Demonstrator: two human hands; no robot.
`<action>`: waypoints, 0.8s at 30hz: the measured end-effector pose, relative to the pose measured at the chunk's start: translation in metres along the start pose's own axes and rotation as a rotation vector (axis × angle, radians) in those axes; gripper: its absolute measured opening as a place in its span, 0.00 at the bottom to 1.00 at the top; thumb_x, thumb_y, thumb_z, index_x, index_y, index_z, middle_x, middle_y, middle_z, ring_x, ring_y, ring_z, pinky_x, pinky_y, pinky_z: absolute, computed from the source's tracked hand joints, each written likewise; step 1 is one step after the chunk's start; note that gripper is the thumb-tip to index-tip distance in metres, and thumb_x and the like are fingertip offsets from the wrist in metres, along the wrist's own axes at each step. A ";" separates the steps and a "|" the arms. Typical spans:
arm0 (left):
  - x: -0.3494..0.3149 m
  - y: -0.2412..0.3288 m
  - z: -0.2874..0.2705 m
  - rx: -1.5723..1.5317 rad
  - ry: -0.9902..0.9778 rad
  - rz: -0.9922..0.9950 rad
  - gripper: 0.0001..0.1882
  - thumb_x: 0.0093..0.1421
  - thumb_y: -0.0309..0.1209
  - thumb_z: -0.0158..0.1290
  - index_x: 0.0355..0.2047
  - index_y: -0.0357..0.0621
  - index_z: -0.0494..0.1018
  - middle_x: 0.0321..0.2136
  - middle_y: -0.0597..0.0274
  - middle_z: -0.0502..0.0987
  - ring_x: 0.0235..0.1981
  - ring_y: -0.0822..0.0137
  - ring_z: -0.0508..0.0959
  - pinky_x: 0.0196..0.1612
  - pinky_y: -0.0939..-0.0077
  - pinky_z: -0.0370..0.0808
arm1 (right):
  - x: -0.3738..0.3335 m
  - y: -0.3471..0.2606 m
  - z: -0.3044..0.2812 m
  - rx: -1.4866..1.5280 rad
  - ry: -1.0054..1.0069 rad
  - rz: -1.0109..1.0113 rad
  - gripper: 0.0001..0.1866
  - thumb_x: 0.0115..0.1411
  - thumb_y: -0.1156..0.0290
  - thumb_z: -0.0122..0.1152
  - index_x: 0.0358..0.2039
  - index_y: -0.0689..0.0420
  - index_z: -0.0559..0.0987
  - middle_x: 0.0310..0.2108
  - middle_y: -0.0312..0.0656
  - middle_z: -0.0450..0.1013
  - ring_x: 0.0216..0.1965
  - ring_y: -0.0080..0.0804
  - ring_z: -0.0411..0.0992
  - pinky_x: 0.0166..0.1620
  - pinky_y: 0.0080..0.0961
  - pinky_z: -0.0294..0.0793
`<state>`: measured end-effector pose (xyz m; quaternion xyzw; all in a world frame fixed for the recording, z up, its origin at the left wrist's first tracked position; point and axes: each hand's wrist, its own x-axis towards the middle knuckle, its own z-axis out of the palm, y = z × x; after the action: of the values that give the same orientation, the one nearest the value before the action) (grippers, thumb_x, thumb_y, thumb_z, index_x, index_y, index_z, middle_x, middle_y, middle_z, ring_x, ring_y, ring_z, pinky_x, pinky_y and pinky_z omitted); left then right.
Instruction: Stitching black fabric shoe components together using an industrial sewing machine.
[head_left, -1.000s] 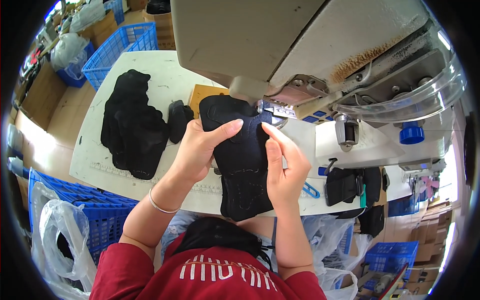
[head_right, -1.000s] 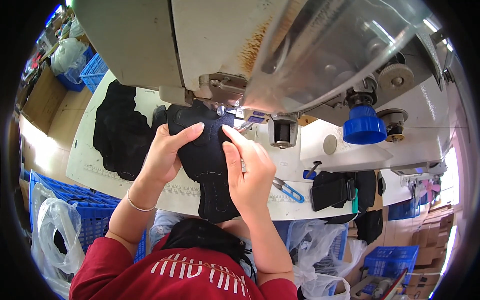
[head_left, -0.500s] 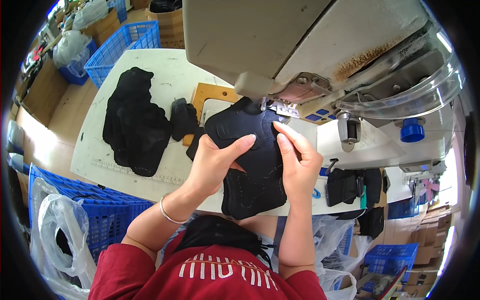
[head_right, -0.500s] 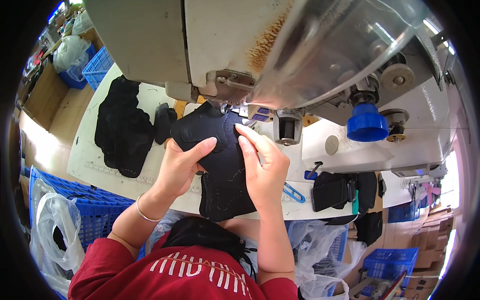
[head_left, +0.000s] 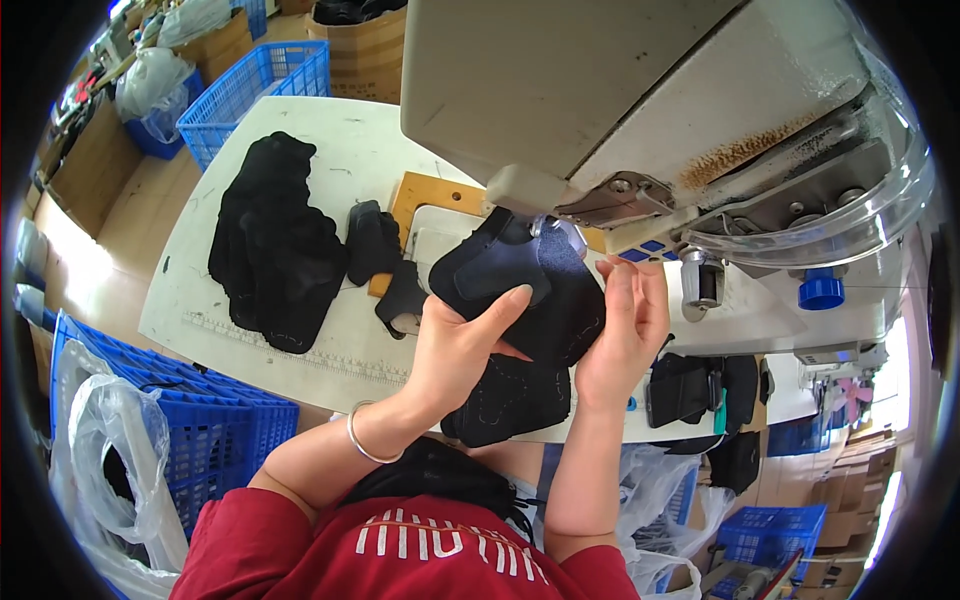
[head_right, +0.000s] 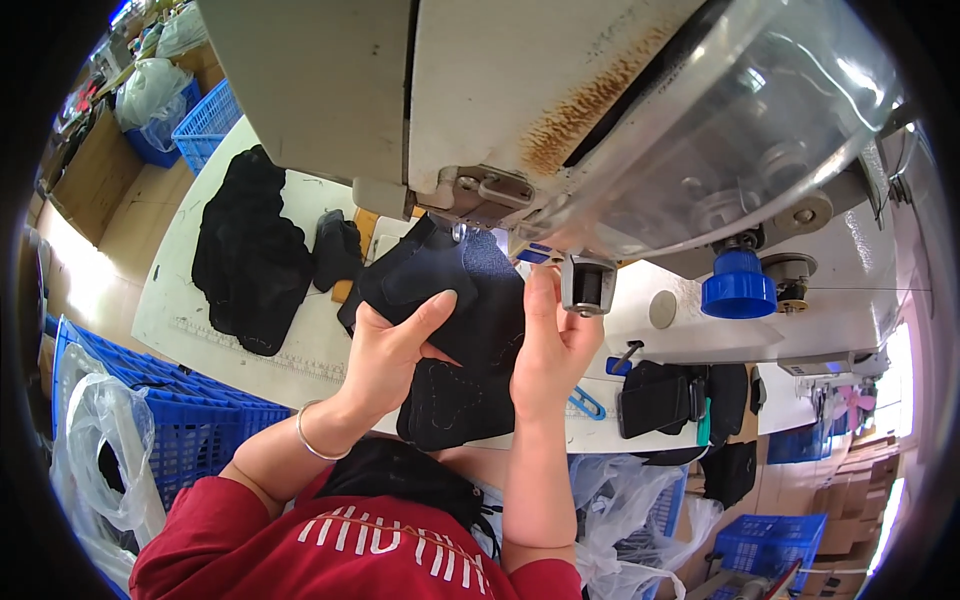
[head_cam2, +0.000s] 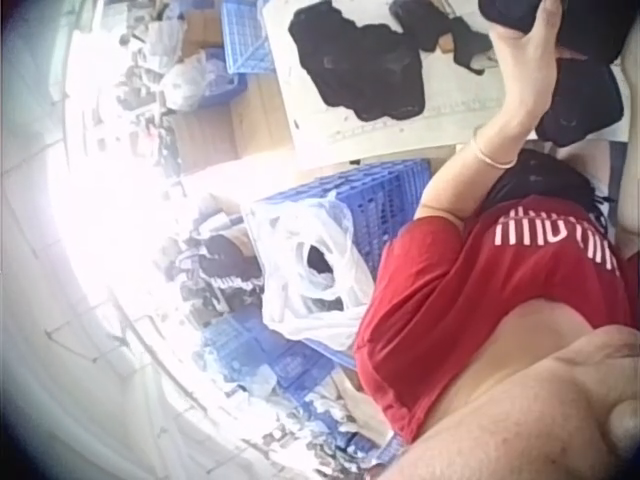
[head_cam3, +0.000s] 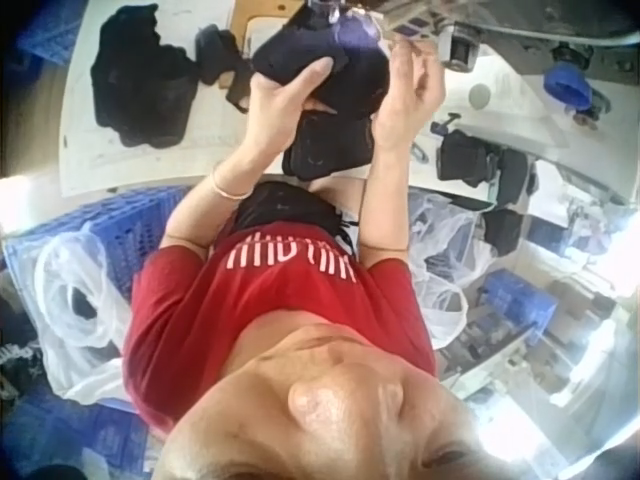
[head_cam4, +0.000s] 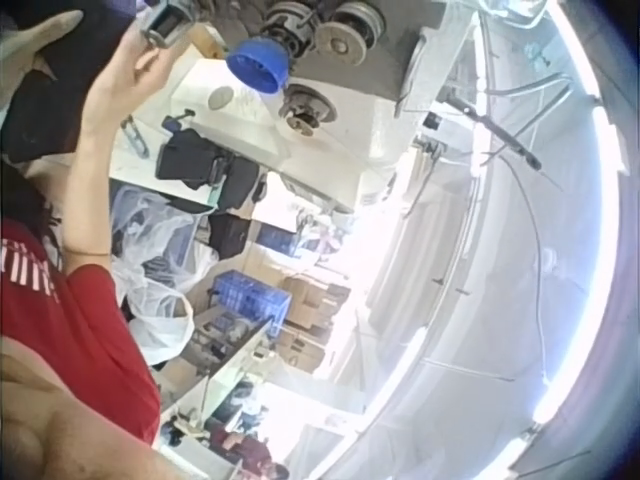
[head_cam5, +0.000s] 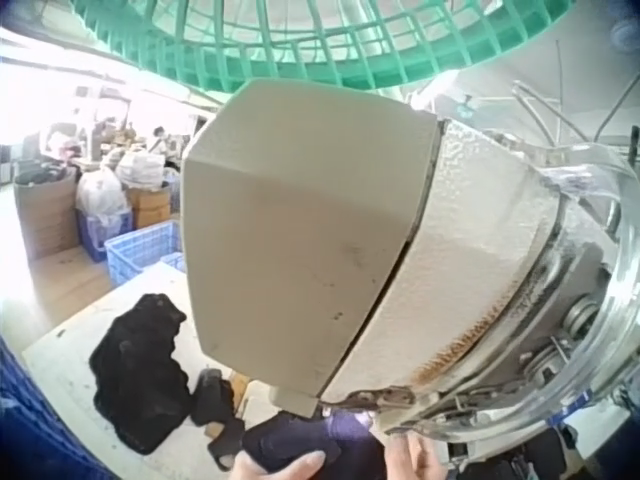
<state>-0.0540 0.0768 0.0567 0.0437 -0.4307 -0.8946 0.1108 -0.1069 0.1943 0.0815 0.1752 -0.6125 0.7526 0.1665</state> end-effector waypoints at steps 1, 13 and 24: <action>0.000 0.000 0.002 0.013 0.002 0.024 0.10 0.62 0.25 0.52 0.43 0.37 0.75 0.35 0.62 0.79 0.32 0.70 0.80 0.26 0.74 0.83 | 0.001 -0.002 -0.001 -0.092 -0.063 -0.079 0.06 0.64 0.74 0.51 0.38 0.61 0.75 0.37 0.36 0.69 0.40 0.21 0.66 0.46 0.17 0.64; 0.006 -0.002 0.009 0.042 0.046 0.085 0.09 0.61 0.26 0.53 0.42 0.37 0.75 0.34 0.63 0.79 0.30 0.73 0.80 0.24 0.76 0.82 | 0.007 0.004 -0.001 -0.667 -0.141 -0.296 0.08 0.58 0.75 0.60 0.38 0.56 0.82 0.26 0.38 0.73 0.29 0.25 0.67 0.37 0.21 0.66; 0.017 0.006 0.007 0.128 0.026 0.087 0.09 0.60 0.26 0.54 0.39 0.35 0.75 0.31 0.61 0.79 0.29 0.73 0.80 0.24 0.79 0.81 | 0.008 0.021 -0.021 -0.484 0.012 -0.262 0.19 0.59 0.76 0.60 0.50 0.65 0.70 0.34 0.38 0.66 0.33 0.22 0.67 0.41 0.18 0.66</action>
<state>-0.0705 0.0746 0.0663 0.0436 -0.4870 -0.8590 0.1522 -0.1251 0.2108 0.0635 0.2034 -0.7457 0.5573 0.3031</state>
